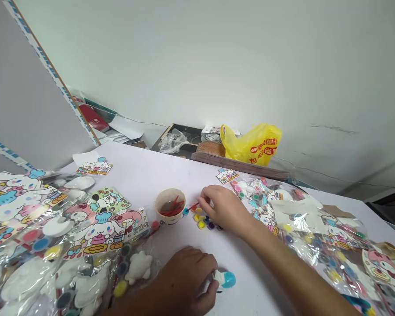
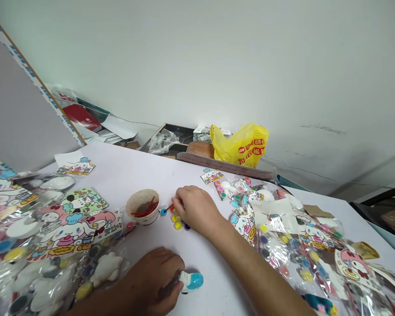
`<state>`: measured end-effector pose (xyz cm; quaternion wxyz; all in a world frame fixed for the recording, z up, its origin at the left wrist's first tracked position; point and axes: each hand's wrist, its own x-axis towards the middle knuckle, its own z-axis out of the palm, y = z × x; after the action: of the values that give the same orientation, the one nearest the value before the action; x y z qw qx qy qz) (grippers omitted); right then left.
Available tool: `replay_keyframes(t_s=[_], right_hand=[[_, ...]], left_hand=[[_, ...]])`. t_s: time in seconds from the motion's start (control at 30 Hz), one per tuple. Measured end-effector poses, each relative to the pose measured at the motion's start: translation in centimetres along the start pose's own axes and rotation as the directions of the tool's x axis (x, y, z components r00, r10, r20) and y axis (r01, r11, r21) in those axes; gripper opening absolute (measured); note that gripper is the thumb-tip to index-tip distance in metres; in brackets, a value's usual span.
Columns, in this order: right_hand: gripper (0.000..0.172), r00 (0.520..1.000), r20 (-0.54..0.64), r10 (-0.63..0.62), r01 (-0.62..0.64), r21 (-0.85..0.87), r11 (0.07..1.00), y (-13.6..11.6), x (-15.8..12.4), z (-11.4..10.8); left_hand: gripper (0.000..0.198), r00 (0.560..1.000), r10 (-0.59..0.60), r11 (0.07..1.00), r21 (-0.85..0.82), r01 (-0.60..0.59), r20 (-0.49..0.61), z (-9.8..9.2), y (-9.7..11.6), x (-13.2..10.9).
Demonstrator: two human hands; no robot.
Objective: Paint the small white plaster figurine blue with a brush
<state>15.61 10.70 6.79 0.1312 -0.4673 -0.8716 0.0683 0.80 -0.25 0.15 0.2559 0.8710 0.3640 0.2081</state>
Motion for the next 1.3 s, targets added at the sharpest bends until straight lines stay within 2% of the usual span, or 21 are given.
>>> replay_keyframes(t_s=[0.17, 0.33, 0.5, 0.67, 0.77, 1.3], right_hand=[[0.024, 0.995, 0.053, -0.083, 0.085, -0.041, 0.995, -0.1, 1.1, -0.6], [0.026, 0.996, 0.081, -0.044, 0.042, 0.021, 0.999, -0.1, 1.6, -1.1], [0.025, 0.997, 0.077, 0.021, -0.027, 0.069, 0.997, 0.2, 1.7, -1.2], [0.027, 0.995, 0.088, -0.047, 0.046, 0.023, 0.999, -0.1, 1.9, -1.4], [0.026, 0.992, 0.108, -0.061, 0.059, 0.029, 0.998, -0.1, 2.3, -1.4], [0.028, 0.983, 0.185, 0.019, -0.057, 0.201, 0.978, 1.7, 2.6, -0.7]], left_hand=[[0.018, 1.000, 0.019, 1.000, 0.021, -0.018, -0.018, 1.1, -0.9, 0.1], [0.019, 0.999, 0.048, 0.998, 0.027, -0.048, -0.007, 2.0, -1.8, 0.2], [0.021, 0.999, 0.040, 0.999, 0.022, -0.040, -0.007, 1.2, -1.2, 0.3], [0.017, 1.000, 0.003, 1.000, 0.017, -0.004, 0.011, 0.4, -0.4, 0.0], [0.016, 1.000, -0.003, 1.000, 0.020, 0.002, 0.024, 0.3, -0.3, 0.0], [0.016, 1.000, -0.005, 1.000, 0.000, 0.005, 0.031, 0.1, -0.2, 0.0]])
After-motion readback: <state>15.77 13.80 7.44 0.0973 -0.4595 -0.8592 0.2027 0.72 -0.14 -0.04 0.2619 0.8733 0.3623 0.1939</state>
